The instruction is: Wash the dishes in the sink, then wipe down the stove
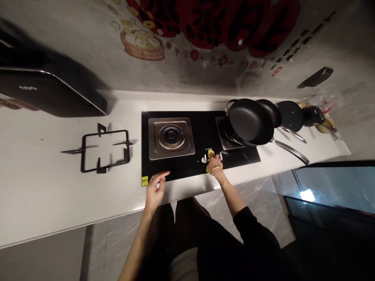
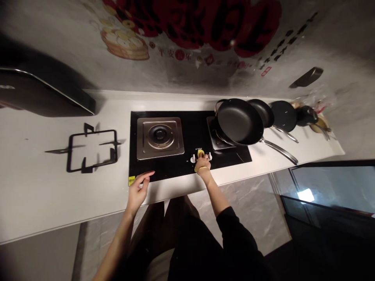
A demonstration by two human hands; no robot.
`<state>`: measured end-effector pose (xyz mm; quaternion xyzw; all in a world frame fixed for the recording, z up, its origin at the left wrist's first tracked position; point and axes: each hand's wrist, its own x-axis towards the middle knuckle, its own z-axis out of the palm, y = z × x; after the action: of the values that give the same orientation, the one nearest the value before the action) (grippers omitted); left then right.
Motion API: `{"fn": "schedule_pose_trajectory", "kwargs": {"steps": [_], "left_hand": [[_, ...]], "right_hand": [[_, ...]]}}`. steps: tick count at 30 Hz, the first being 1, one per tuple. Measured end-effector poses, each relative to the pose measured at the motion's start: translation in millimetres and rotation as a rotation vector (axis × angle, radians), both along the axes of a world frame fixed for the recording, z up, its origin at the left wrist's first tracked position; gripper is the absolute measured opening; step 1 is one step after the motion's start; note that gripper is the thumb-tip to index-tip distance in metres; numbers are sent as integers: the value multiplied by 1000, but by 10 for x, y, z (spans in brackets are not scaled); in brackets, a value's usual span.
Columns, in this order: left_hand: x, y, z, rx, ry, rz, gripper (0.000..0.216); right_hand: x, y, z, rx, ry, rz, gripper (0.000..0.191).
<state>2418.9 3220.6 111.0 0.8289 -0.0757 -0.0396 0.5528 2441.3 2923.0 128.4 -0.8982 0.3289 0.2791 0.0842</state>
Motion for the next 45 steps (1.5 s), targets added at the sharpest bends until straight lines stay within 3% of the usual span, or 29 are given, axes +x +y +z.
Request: {"fn": "schedule_pose_trajectory", "kwargs": {"steps": [4,9,14,16,19,22,24,27,30,33,35,39,42,45], "left_hand": [[-27,-27,-20,-10,9,3,29],[-17,-61,-28,-23,-2,-11,30],[-12,-106,-26,-31,-8,-14,29],[-24,-127,-33,-36,-1,-16,29],[-52,-159,-45,-37,7,-25,29],[-69,-160,-42,-33,-4,-34,29],[-66,-126,-25,-36,-18,-37,29],[-52,-26,13,-32,-13,-14,29],[-64,93,31,-21,-1,37,30],[-129,193,5,-13,8,60,30],[-192,241,-35,-8,18,63,30],[-284,286,-133,-27,40,101,31],[-269,247,-169,-28,61,116,31],[-199,147,-150,-35,58,99,31]], "right_hand": [[-358,239,-195,-24,-7,43,72],[-821,74,-173,227,-143,157,61],[-922,-125,-287,-15,-251,-28,63],[-891,90,-415,-86,-236,-7,64],[-827,740,-594,-55,-257,146,66],[-724,1396,-638,159,-331,329,65],[-592,1568,-566,325,-412,378,63],[-227,1240,-345,371,-578,321,64],[343,451,-115,108,-695,223,69],[950,-234,-31,-106,-592,134,71],[1240,-436,-89,-143,-455,114,67],[1373,-294,-318,-133,-384,173,62],[1210,7,-401,-69,-376,303,68],[998,321,-395,-80,-326,324,68]]}}
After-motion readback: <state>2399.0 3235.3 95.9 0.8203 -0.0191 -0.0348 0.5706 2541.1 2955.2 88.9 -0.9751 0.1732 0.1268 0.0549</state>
